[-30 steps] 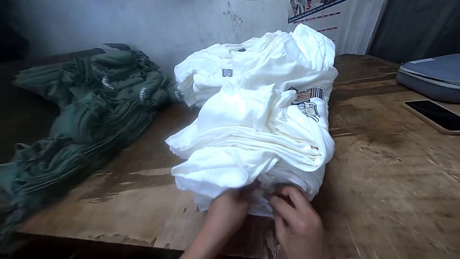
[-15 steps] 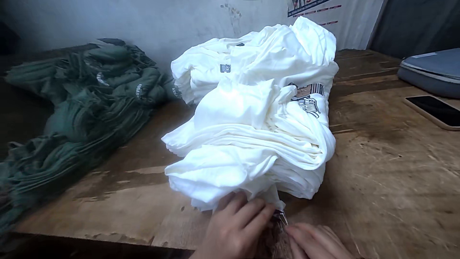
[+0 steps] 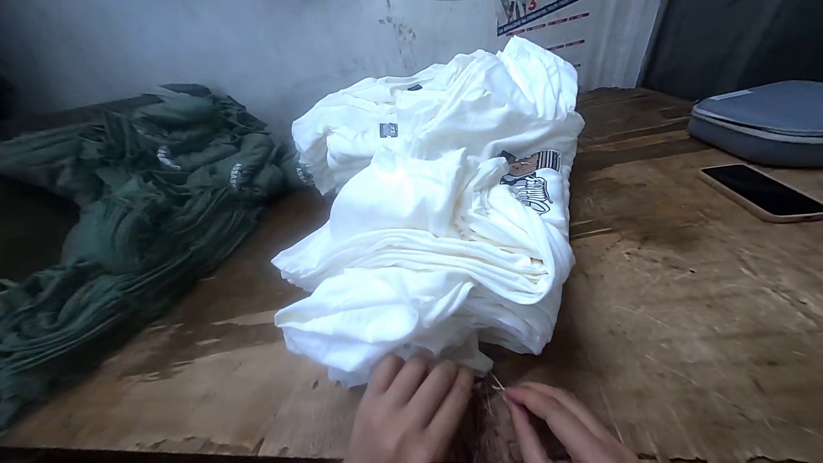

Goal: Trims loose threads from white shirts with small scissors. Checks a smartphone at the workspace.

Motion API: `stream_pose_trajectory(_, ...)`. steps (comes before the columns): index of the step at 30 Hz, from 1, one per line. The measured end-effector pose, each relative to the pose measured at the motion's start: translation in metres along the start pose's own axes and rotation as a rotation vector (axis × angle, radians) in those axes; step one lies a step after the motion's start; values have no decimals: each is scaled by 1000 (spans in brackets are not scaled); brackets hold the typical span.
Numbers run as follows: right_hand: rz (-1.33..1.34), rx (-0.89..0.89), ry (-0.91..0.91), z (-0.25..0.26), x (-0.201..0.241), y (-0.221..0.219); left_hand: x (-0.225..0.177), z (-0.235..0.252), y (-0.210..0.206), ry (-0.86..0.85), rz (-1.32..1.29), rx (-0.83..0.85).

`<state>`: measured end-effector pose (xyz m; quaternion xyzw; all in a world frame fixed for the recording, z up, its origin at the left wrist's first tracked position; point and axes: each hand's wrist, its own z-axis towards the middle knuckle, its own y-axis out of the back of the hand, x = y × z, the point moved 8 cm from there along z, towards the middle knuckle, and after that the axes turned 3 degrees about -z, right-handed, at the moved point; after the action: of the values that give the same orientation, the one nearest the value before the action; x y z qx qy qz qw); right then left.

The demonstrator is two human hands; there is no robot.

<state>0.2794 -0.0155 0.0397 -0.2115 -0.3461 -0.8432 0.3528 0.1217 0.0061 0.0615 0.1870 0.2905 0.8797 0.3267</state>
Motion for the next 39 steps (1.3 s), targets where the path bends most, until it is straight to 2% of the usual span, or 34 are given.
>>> stream_pose_trajectory(4, 100, 26, -19, 1, -1, -1, -4, 4, -14, -46, -33, -19)
stream_pose_trajectory(6, 61, 99, -24, 2, -1, 0, 4, 5, -20, 32, -63, -18)
stream_pose_trajectory(9, -240, 243, -34, 4, -6, 6, 17, 7, -27, 210, -71, 164)
stream_pose_trajectory(11, -363, 288, -57, 7, -10, 2, 32, 7, -28, 317, -117, 178)
stream_pose_trajectory(12, -385, 282, -48, 9, -10, -4, 39, 9, -25, 352, -144, 146)
stream_pose_trajectory(15, -370, 270, 24, 13, -3, -31, 56, 15, -19, 287, -189, 30)
stream_pose_trajectory(17, -374, 287, 19, 17, -1, -35, 64, 12, -19, 302, -226, 6)
stream_pose_trajectory(20, -398, 381, -90, 21, -4, -19, 64, 3, -18, 475, -254, 63)
stream_pose_trajectory(23, -412, 359, -96, 20, -4, -25, 52, 4, -22, 566, -136, 140)
stream_pose_trajectory(25, -445, 270, -73, 21, -1, -39, 48, 13, -23, 525, -52, 107)
stream_pose_trajectory(27, -465, 236, -64, 24, 0, -41, 46, 15, -23, 307, 45, -16)
stream_pose_trajectory(28, -447, 276, -89, 26, -1, -36, 48, 11, -26, 183, 33, -24)
stream_pose_trajectory(29, -428, 321, -122, 26, -2, -28, 51, 5, -31, 103, -28, 12)
stream_pose_trajectory(30, -422, 359, -151, 26, -5, -19, 56, -3, -35, 110, -135, 98)
stream_pose_trajectory(33, -394, 415, -160, 21, -8, -8, 61, -27, -43, 331, -442, 421)
stream_pose_trajectory(36, -343, 343, -120, 20, 3, -25, 62, -35, -46, 393, -533, 390)
stream_pose_trajectory(39, -345, 118, -78, 26, 8, -46, 66, -32, -43, 525, -631, 305)
